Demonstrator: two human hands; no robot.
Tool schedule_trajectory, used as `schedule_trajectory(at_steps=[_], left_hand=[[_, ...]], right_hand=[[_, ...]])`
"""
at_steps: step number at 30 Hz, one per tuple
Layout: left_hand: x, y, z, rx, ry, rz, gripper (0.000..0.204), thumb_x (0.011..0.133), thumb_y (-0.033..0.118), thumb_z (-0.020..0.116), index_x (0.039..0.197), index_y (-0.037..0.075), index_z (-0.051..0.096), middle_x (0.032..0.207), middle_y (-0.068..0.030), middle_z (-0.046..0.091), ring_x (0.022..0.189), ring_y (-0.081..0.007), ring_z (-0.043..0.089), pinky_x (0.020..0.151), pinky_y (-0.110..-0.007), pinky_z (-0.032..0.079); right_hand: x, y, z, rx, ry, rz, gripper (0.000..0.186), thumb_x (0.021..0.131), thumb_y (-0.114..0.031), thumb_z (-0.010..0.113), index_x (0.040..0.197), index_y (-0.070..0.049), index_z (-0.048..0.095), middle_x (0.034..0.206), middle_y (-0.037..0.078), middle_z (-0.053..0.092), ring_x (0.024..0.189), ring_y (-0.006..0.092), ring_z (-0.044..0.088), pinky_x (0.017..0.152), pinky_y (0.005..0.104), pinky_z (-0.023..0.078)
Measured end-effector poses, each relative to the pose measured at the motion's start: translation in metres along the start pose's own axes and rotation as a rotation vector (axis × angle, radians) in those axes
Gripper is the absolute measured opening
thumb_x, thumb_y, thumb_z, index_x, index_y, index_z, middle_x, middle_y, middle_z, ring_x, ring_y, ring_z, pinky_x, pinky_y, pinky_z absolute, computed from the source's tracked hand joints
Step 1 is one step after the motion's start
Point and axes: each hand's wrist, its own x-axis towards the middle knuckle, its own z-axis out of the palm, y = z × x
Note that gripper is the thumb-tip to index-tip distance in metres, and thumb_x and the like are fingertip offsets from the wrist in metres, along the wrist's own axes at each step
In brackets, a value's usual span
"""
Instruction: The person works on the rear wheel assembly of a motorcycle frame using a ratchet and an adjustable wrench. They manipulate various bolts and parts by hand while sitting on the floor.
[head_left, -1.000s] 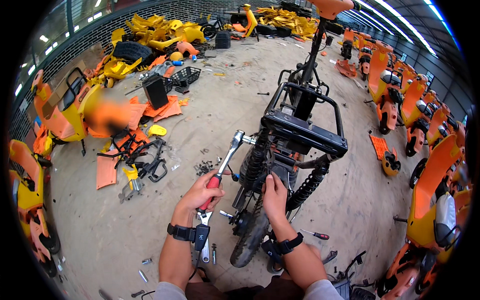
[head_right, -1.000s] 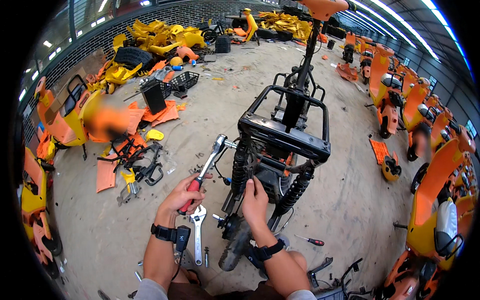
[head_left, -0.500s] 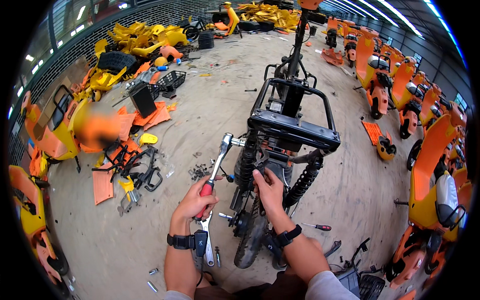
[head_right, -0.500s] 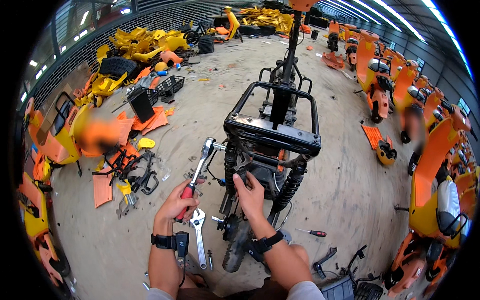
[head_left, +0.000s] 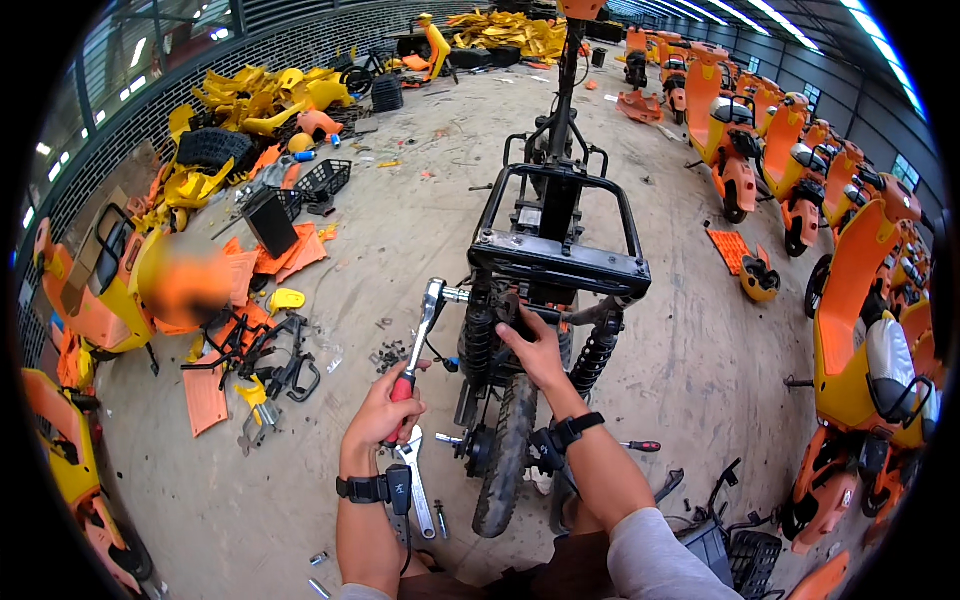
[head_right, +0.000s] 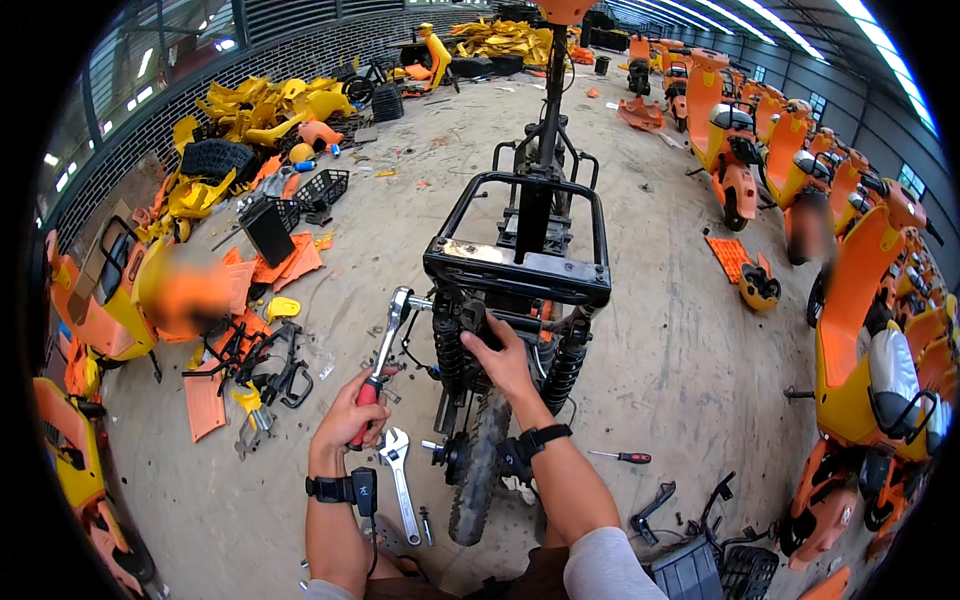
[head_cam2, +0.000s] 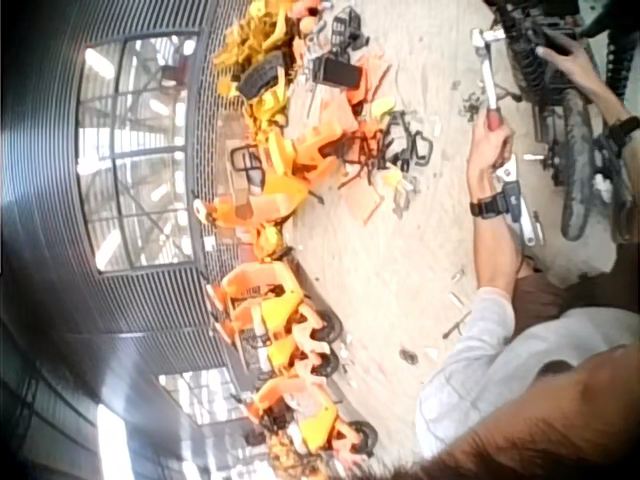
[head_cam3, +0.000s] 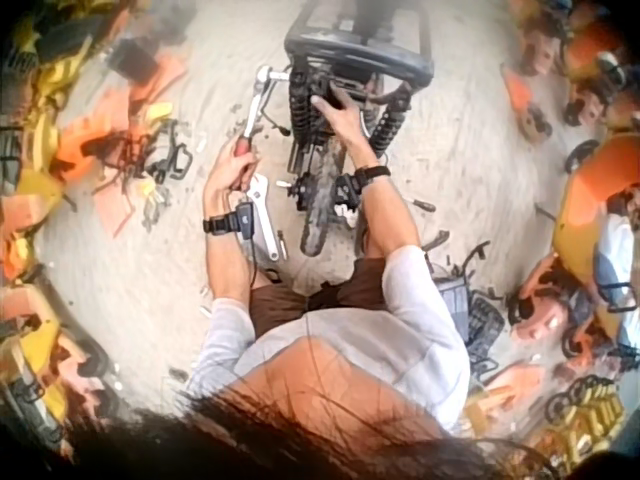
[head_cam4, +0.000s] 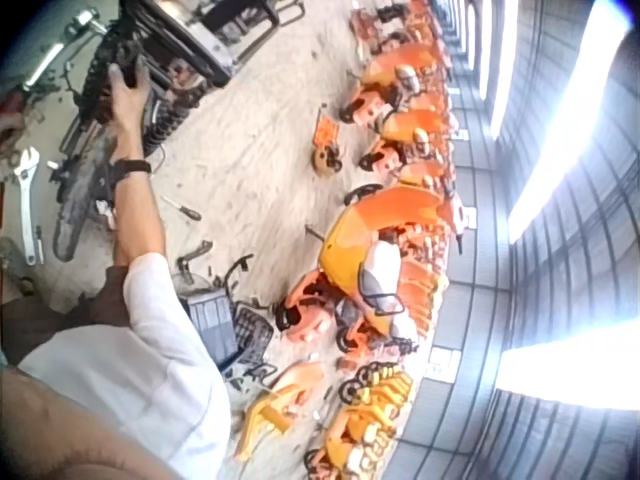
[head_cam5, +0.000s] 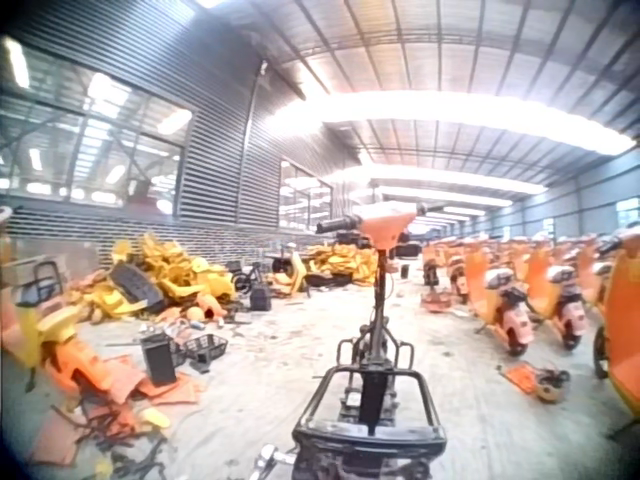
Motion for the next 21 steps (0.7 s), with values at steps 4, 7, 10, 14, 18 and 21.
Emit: schedule_trajectory(at_steps=[4, 7, 10, 14, 18, 21], left_hand=[[0.000, -0.001, -0.001, 0.040, 0.014, 0.028, 0.061, 0.075, -0.012, 0.050, 0.133, 0.001, 0.041, 0.058, -0.0030, 0.041, 0.036, -0.0112, 0.040, 0.033, -0.027, 0.031], [0.002, 0.000, 0.001, 0.048, 0.001, 0.027, 0.060, 0.075, -0.013, 0.050, 0.133, 0.001, 0.042, 0.058, -0.0028, 0.041, 0.037, -0.0108, 0.040, 0.033, -0.027, 0.031], [0.005, -0.001, 0.001, 0.082, 0.013, 0.030, 0.058, 0.074, -0.011, 0.054, 0.129, 0.004, 0.045, 0.057, -0.0010, 0.041, 0.038, -0.0101, 0.041, 0.035, -0.026, 0.034], [0.000, 0.003, 0.006, 0.067, 0.049, -0.023, 0.060, 0.074, -0.011, 0.054, 0.130, 0.004, 0.045, 0.058, -0.0003, 0.041, 0.038, -0.0098, 0.041, 0.034, -0.026, 0.035], [-0.001, 0.003, 0.005, 0.082, 0.043, -0.018, 0.060, 0.073, -0.012, 0.053, 0.130, 0.004, 0.045, 0.060, -0.0011, 0.043, 0.038, -0.0097, 0.042, 0.034, -0.026, 0.035], [0.001, -0.001, 0.005, 0.076, 0.049, -0.002, 0.061, 0.073, -0.012, 0.053, 0.131, 0.004, 0.045, 0.061, -0.0015, 0.044, 0.037, -0.0097, 0.042, 0.035, -0.026, 0.035]], right_hand=[[0.008, -0.006, -0.007, -0.075, -0.044, -0.068, 0.060, 0.080, -0.029, 0.076, 0.125, 0.005, 0.054, 0.115, 0.010, 0.059, 0.108, 0.0191, 0.054, 0.096, 0.0294, 0.040], [0.014, 0.004, -0.011, -0.054, -0.026, -0.120, 0.052, 0.080, -0.025, 0.077, 0.118, 0.004, 0.058, 0.111, 0.010, 0.061, 0.103, 0.0189, 0.056, 0.093, 0.0304, 0.042], [0.020, 0.007, -0.012, -0.029, -0.012, -0.187, 0.043, 0.079, -0.020, 0.076, 0.111, 0.004, 0.061, 0.101, 0.010, 0.065, 0.096, 0.0173, 0.058, 0.087, 0.0304, 0.045], [0.023, -0.009, -0.015, -0.096, -0.125, -0.165, 0.047, 0.079, -0.016, 0.073, 0.120, 0.003, 0.060, 0.108, 0.007, 0.065, 0.104, 0.0149, 0.055, 0.098, 0.0289, 0.038], [0.027, -0.009, -0.014, -0.120, -0.046, -0.226, 0.040, 0.076, -0.015, 0.074, 0.111, 0.001, 0.063, 0.101, 0.008, 0.067, 0.099, 0.0184, 0.057, 0.092, 0.0310, 0.042], [0.031, -0.005, -0.016, -0.244, 0.030, -0.285, 0.025, 0.076, -0.017, 0.071, 0.095, -0.001, 0.067, 0.091, 0.011, 0.068, 0.093, 0.0277, 0.057, 0.091, 0.0361, 0.041]])
